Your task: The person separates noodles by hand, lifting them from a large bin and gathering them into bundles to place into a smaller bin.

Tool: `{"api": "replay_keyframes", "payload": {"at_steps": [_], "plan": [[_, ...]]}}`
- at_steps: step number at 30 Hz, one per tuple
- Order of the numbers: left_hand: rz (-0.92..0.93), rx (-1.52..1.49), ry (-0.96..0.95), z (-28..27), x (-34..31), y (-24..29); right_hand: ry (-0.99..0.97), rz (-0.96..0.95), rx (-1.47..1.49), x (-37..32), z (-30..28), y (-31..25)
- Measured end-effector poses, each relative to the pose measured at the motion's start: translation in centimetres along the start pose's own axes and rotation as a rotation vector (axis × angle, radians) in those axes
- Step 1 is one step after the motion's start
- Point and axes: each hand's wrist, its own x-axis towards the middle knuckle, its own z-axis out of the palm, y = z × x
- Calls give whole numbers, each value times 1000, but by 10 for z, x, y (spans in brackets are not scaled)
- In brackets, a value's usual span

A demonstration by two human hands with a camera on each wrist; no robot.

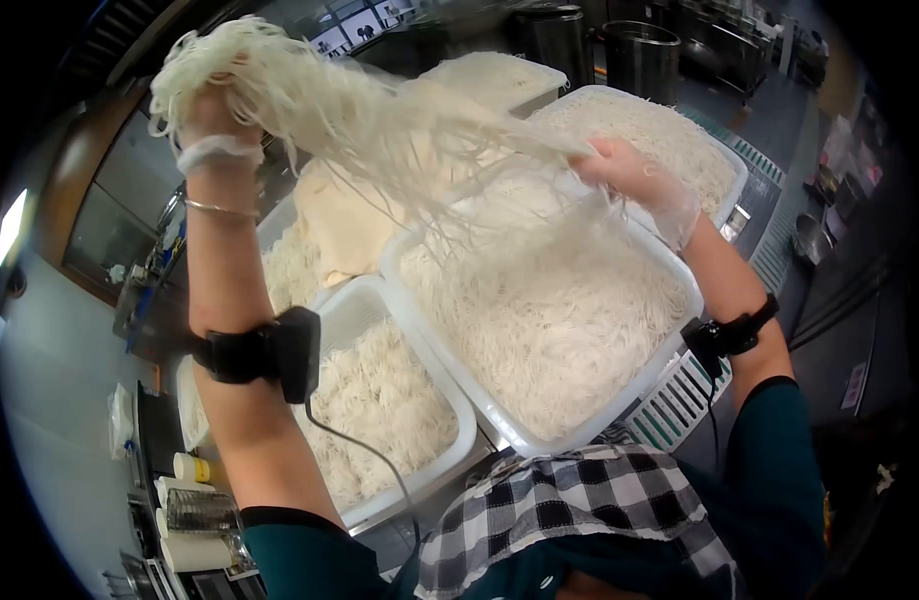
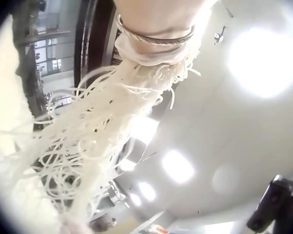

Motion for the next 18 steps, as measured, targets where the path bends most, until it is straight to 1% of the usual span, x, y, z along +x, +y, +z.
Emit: {"api": "replay_keyframes", "payload": {"at_steps": [2,3,4,6,7,8,9,11,14,16,18], "plan": [[-787,-1101,406,-13,18,12,-89,218,-224,-8,10,35],[-834,-1037,570,-13,27,12,-69,193,-288,-10,16,76],[-832,-1036,578,-16,33,8,-49,164,-354,-11,21,120],[-757,-943,576,-23,43,-6,-6,173,-339,-27,27,181],[-659,-869,544,-30,50,-20,43,177,-290,-42,27,193],[-592,-847,526,-41,59,-22,93,183,-239,-50,28,200],[-535,-862,501,-48,69,-13,92,181,-237,-46,27,196],[-439,-922,434,-57,89,10,-159,278,-461,-34,18,179],[-366,-1022,306,-42,100,61,-549,409,-791,-15,8,123],[-365,-1079,236,-16,91,93,-284,65,-647,-12,7,61],[-392,-1127,179,10,78,113,-96,-263,-389,2,33,0]]}}
